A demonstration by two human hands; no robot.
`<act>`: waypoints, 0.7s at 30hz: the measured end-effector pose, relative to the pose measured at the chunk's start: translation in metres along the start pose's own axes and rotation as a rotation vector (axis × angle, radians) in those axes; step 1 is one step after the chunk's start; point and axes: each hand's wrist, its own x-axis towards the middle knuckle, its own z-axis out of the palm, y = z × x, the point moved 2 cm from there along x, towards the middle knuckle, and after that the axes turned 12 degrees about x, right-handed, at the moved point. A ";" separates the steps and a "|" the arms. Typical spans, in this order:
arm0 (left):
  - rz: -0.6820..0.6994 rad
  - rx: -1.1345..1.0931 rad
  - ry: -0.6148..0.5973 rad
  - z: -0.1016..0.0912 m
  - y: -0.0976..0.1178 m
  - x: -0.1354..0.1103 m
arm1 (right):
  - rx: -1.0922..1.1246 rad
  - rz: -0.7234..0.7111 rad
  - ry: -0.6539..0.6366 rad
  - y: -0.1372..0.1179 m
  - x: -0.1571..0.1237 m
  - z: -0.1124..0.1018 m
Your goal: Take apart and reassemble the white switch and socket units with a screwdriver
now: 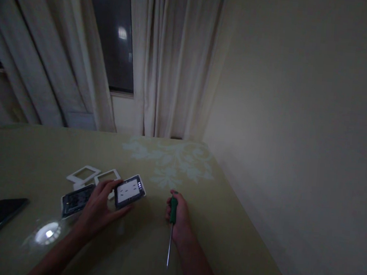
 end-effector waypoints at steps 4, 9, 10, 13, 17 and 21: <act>-0.113 0.050 0.072 -0.024 -0.010 0.015 | 0.038 0.046 0.038 0.003 0.000 0.000; -0.252 0.159 0.095 -0.051 -0.035 0.025 | 0.058 0.083 0.030 0.003 -0.003 0.003; -0.276 0.180 0.103 -0.056 -0.041 0.025 | 0.057 0.085 0.028 0.002 -0.003 0.003; -0.336 0.252 0.130 -0.072 -0.064 0.021 | 0.047 0.072 0.029 0.002 -0.004 0.005; -0.413 0.361 0.123 -0.093 -0.099 0.015 | 0.019 0.043 0.029 0.002 -0.006 0.008; -0.510 0.440 0.027 -0.108 -0.134 0.013 | -0.005 0.013 0.013 -0.004 -0.009 0.012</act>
